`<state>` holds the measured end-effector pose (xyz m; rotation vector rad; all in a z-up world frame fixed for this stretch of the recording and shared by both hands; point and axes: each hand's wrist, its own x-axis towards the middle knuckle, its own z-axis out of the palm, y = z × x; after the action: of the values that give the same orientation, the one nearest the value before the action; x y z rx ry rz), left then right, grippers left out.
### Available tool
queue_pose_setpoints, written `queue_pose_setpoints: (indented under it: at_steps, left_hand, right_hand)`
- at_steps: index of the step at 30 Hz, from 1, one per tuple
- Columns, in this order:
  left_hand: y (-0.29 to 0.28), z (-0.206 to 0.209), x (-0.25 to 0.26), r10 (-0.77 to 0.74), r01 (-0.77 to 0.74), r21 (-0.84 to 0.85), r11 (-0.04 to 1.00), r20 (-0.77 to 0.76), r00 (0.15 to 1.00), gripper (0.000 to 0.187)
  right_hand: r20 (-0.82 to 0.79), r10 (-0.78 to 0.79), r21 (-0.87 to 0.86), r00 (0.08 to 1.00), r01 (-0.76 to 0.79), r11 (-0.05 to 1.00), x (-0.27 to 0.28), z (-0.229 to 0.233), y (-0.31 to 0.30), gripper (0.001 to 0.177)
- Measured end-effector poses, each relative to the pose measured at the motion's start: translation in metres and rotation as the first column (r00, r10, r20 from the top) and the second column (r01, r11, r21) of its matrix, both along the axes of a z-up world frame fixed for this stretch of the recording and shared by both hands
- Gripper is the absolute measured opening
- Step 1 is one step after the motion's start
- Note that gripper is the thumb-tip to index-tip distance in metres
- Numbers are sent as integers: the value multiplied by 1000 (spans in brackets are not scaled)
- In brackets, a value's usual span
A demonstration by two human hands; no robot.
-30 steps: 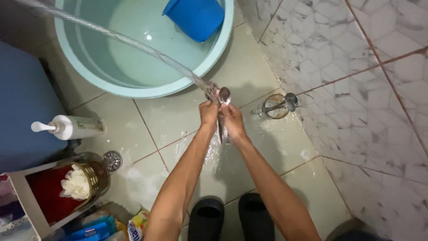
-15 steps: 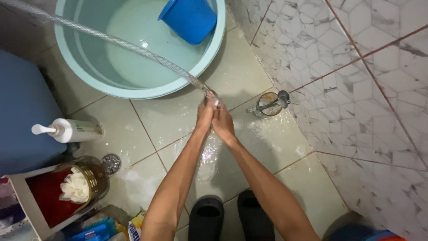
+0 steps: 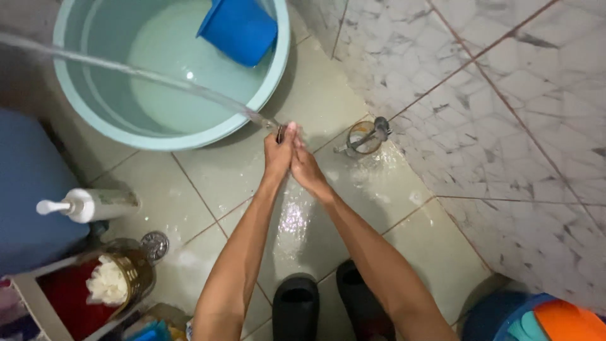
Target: The person washes a small red container, a clear glass, and metal cutlery under running water from a hose. They rinse each item thoroughly and place them into a blue bucket on the floor.
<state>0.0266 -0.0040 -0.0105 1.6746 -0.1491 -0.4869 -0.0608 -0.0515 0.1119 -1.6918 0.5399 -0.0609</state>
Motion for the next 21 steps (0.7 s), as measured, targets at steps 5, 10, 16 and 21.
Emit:
queue_pose_setpoints:
  at_steps: [5,10,16,21]
  left_hand:
    - [-27,33,-32,-145,158,-51,986,200,969,20]
    - [-59,86,-58,-169,203,-108,973,268,948,20]
    - [-110,88,-106,-195,258,-306,916,220,956,19]
    - [-138,63,-146,-677,656,-365,661,87,731,33]
  right_hand:
    - [150,-49,-119,988,67,991,-36,-64,-26,46]
    - [265,-83,-263,961,155,952,-75,-114,-40,19]
    - [178,-249,-536,952,306,787,-125,-106,-79,9]
    - [93,-426,-731,900,352,584,-203,-87,-107,9]
